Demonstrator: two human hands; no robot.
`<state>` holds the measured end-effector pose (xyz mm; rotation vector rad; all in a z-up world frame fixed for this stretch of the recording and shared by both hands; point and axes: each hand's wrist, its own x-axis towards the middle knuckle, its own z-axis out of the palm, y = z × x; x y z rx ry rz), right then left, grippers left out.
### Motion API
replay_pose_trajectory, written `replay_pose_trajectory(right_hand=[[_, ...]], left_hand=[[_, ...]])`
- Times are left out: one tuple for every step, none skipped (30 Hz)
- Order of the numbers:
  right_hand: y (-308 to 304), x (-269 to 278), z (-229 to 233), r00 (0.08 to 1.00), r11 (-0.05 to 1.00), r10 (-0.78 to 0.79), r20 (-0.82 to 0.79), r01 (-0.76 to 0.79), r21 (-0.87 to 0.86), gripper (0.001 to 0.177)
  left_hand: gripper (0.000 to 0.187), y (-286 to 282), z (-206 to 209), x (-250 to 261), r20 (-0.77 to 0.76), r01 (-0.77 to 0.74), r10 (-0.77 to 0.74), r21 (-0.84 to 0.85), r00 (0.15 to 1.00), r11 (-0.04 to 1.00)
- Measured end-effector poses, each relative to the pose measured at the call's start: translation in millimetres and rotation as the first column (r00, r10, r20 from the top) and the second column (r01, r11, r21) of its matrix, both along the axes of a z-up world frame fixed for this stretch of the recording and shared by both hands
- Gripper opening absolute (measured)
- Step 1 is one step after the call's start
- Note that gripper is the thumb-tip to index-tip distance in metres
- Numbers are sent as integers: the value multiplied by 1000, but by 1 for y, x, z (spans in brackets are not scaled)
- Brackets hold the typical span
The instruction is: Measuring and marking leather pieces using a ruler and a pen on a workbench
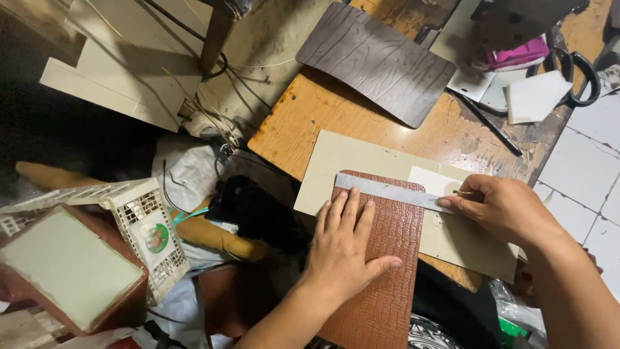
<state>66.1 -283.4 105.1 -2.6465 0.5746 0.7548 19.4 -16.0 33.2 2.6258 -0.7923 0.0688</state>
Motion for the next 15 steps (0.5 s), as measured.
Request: replay_pose_trajectory(right_hand=[[1,0,1,1000,1000,4,-7,-4,-5,41],[1,1,1,1000,1000,5,-11,-5,-6,41],[1,1,0,1000,1000,-3,-7,3,2,42],[0,0,0,1000,1000,-14,-2,14,8,43],[0,1,0,1000,1000,-16,-5,16,7,43],[0,0,0,1000,1000,1,2,-1,-4,43],[-1,0,0,1000,1000,18,9,-18,-14,42],[-2,-1,-1,1000,1000,7,7,-7,-16,42],[-3,-2,-2,1000,1000,18,25,-18,-2,41],[-4,-3,-3,999,1000,25,43,-26,12,39],[-5,-4,-5,999,1000,13,42,-13,10,39],[-6,-6,-8,998,1000,21,53,-20,-10,40],[-7,-7,-10,998,999,29,64,-27,-31,41],[-10,-10,-16,998,999,18,62,-16,-32,41],[-13,-13,-22,991,997,50,123,-42,-63,41]], left_hand=[[98,0,1,0,7,-4,4,-12,1000,1000],[98,0,1,0,4,-5,5,-13,1000,1000],[97,0,1,0,26,-12,13,-27,1000,1000],[97,-1,1,0,49,-16,18,-42,999,999],[97,-1,1,0,46,-14,16,-43,999,999],[96,0,1,0,54,-20,22,-41,998,999],[96,-1,0,1,61,-26,28,-39,998,999],[96,0,1,1,59,-15,18,-41,998,999],[96,0,1,1,73,-21,23,-30,997,999],[96,0,1,1,87,-24,26,-19,996,1000],[96,0,2,2,86,-12,13,-21,996,1000],[96,0,2,2,109,-14,15,-14,994,1000],[95,0,2,2,133,-16,17,-8,991,1000],[95,0,2,3,131,-4,5,-9,991,1000],[95,0,1,3,142,-9,9,-1,990,1000]])
